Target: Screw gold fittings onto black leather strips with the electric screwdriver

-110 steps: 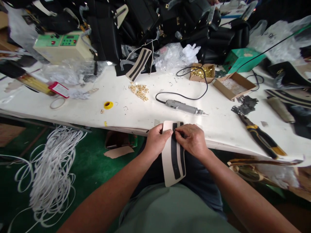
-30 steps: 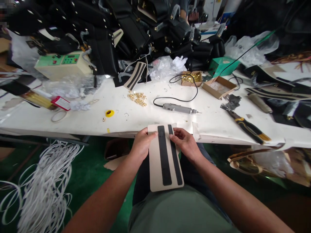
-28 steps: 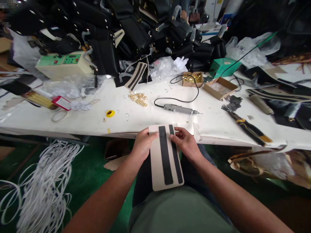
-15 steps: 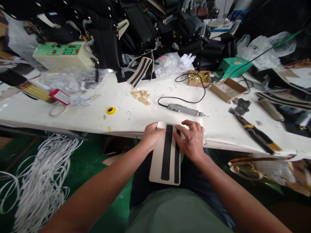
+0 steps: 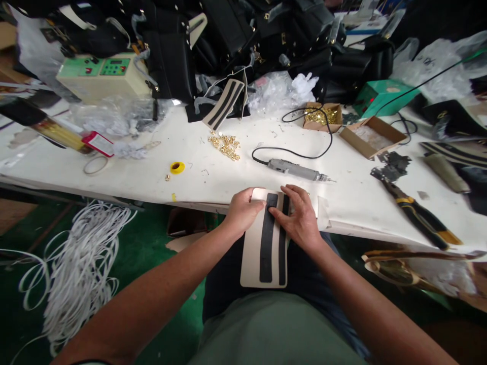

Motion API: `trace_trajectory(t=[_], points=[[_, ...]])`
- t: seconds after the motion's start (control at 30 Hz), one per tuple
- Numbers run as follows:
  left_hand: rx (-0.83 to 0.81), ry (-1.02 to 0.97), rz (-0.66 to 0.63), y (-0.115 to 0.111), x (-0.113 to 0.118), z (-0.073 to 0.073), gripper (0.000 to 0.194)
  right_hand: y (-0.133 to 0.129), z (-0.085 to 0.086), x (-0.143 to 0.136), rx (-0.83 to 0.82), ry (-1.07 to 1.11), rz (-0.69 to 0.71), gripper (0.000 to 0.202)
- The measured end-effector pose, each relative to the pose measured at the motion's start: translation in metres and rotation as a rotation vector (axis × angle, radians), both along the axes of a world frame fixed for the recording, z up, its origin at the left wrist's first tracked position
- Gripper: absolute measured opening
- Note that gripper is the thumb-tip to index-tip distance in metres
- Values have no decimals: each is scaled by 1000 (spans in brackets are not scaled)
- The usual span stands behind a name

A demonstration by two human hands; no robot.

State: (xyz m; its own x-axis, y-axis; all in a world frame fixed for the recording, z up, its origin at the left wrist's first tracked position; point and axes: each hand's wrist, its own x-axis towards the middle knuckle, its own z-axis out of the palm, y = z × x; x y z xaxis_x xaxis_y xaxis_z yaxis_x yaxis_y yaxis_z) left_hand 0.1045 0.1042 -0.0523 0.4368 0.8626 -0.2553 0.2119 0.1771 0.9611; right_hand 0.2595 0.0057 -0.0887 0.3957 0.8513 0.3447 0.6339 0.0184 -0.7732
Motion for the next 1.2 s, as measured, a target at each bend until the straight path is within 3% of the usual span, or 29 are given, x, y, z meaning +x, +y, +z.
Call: trace_trajectory(t=[0.17,0.3,0.43,0.57,0.67,0.73,0.93,1.03,1.13,1.2], points=[[121,12,-51,-20,-12,23,27,-12,26,4,-154,415,40,83],[320,37,-74,-54,-27,49,24,-40,46,-6,-132,642,86,62],[463,-93,-122,-83,-40,61,26,-75,56,-22,87,442,53,42],[583,-211,-199,-94,-45,66,44,-93,71,-24,251,256,175,56],[693,-245,-217,-97,-44,72,47,-97,83,-19,324,194,307,62],[706,-257,-223,-99,-43,75,45,-99,87,-16,346,167,347,65],[493,-207,-203,-107,-41,74,44,-103,79,-15,367,129,332,72],[528,-226,-213,-106,-40,71,40,-102,77,-17,375,140,334,67],[550,-193,-203,-102,-40,69,35,-101,77,-20,354,230,250,61],[554,-155,-189,-100,-40,69,33,-99,80,-20,283,353,206,47]])
